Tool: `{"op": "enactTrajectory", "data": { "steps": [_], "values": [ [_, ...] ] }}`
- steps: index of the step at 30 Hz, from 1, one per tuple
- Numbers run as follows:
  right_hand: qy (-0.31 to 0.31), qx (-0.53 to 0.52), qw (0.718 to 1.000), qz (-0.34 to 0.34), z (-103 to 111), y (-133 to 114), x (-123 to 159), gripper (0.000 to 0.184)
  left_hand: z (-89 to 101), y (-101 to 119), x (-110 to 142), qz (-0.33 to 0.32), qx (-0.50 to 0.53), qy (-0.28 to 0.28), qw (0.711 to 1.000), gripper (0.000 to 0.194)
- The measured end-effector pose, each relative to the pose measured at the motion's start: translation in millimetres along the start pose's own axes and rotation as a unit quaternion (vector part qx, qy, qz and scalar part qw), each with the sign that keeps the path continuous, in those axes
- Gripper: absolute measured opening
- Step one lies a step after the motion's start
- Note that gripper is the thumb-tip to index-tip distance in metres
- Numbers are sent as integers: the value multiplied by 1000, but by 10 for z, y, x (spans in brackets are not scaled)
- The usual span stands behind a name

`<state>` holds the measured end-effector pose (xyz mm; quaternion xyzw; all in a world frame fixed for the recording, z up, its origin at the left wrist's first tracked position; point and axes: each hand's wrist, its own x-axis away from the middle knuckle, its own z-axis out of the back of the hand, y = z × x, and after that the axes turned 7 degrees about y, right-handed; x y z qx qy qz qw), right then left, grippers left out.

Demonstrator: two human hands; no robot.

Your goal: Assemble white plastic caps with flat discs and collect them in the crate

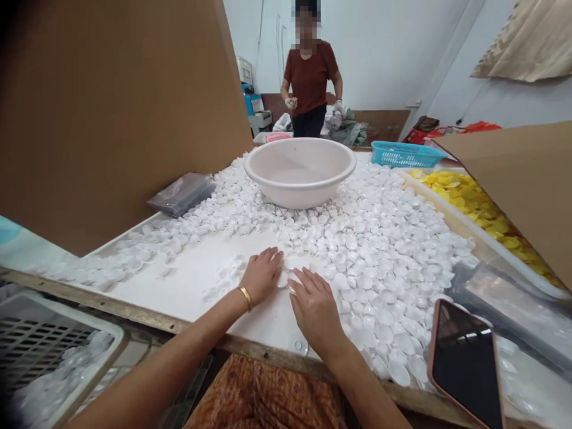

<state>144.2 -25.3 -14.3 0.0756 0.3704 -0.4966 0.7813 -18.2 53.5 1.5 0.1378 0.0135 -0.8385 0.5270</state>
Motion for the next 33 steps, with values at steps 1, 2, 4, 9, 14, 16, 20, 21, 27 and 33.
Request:
{"op": "enactTrajectory", "data": {
  "steps": [1, 2, 4, 9, 14, 16, 20, 21, 27, 33],
  "values": [
    [15, 3, 1000, -4, 50, 1, -83, 29, 2, 16, 40, 10, 2, 18, 1000, 41],
    [29, 8, 1000, -5, 105, -1, -206, 31, 10, 36, 87, 24, 4, 36, 999, 42],
    [58, 24, 998, 2, 200, -1, -563, 36, 38, 95, 186, 53, 3, 65, 996, 42],
    [100, 128, 987, -15, 40, 156, -1594, 53, 121, 341, 416, 63, 33, 63, 995, 39],
    [38, 159, 984, -74, -286, 298, -1910, 53, 220, 373, 575, 23, 67, 94, 993, 43],
    [82, 168, 980, -65, -189, 232, -1773, 53, 292, 297, 644, 41, 67, 95, 992, 42],
    [62, 165, 984, -8, -24, -59, -1427, 40, 343, 56, 669, 79, 47, 114, 989, 44],
    [49, 165, 985, 7, -31, -106, -1402, 40, 331, 12, 652, 81, 42, 118, 989, 44],
    [35, 177, 983, -26, -80, 70, -1945, 54, 290, 102, 582, 71, 56, 128, 988, 40],
    [-5, 145, 988, -44, -44, 130, -1980, 47, 361, 304, 696, 34, 90, 132, 987, 41]
  ]
}}
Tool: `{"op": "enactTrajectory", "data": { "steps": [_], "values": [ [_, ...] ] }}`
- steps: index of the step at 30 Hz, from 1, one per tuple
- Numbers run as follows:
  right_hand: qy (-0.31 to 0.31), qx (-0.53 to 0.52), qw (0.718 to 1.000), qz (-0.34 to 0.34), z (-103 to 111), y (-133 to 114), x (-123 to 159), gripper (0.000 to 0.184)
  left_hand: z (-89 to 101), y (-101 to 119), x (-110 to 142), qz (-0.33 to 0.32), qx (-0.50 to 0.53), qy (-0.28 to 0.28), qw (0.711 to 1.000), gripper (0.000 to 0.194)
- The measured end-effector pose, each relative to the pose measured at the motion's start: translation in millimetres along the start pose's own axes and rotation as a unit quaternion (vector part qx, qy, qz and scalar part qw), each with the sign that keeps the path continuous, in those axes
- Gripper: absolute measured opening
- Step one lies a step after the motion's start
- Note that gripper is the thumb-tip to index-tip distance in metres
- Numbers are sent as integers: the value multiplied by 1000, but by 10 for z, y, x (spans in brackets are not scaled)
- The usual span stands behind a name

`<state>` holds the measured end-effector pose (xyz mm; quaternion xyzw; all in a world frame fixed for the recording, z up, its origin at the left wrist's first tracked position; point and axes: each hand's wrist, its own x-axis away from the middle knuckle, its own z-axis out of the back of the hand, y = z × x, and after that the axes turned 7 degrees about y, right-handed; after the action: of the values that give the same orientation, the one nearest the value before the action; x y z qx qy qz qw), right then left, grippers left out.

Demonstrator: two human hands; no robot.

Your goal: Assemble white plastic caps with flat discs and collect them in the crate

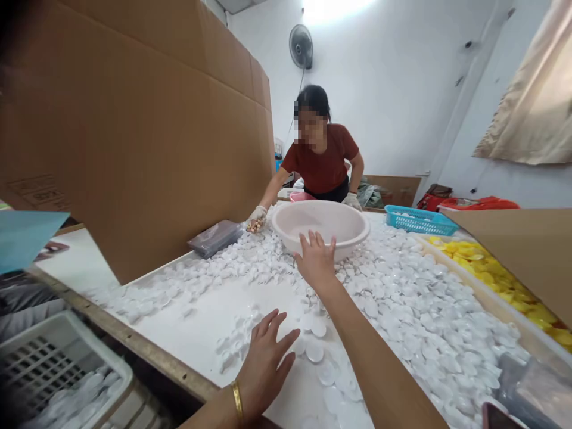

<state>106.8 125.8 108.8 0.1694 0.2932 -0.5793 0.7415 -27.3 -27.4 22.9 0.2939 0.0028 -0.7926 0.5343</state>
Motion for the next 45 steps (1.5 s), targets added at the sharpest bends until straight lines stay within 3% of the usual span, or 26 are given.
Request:
{"op": "enactTrajectory", "data": {
  "steps": [3, 8, 12, 15, 18, 21, 24, 26, 28, 32, 34, 37, 40, 42, 45],
  "values": [
    [96, -24, 995, 24, 27, -9, 450, 41, 60, -11, 121, -24, 14, -19, 999, 43],
    [104, -82, 990, 47, -119, -69, 1122, 29, 68, -134, 242, -23, 40, -3, 999, 40],
    [95, -112, 988, 39, -311, -154, 1266, 27, -5, -146, 151, -9, 47, 13, 999, 36],
    [115, -120, 986, 8, -391, -61, 1293, 29, -8, -191, 10, -8, 41, 25, 999, 34],
    [114, -127, 985, -32, -384, 158, 1351, 28, 83, -467, -102, 30, 15, 33, 999, 33],
    [105, -154, 980, -76, -320, 317, 1380, 29, 219, -935, -125, 126, -36, 20, 991, 32],
    [96, -205, 968, -105, -259, 290, 1362, 29, 294, -1287, -122, 189, -63, -5, 980, 32],
    [79, -230, 965, -94, -240, 188, 1364, 29, 270, -1348, -175, 180, -69, -22, 981, 33],
    [32, -240, 969, -45, -232, 61, 1396, 30, 192, -1296, -285, 150, -90, -49, 983, 35],
    [-121, -203, 967, 91, -209, -108, 1483, 37, -8, -1088, -521, 116, -150, -133, 973, 31],
    [-156, -186, 964, 113, -182, -82, 1477, 44, -74, -992, -550, 98, -152, -148, 972, 29],
    [-108, -189, 975, 31, -129, 124, 1392, 43, -101, -852, -485, 53, -144, -150, 977, 29],
    [-28, -175, 970, -164, -72, 417, 1294, 33, -73, -694, -421, 25, -132, -144, 980, 29],
    [-47, -149, 956, -248, -44, 559, 1266, 29, -73, -567, -431, 17, -124, -123, 984, 32],
    [-150, -159, 946, -238, -26, 611, 1288, 25, -162, -373, -512, -35, -90, -114, 989, 47]
  ]
}}
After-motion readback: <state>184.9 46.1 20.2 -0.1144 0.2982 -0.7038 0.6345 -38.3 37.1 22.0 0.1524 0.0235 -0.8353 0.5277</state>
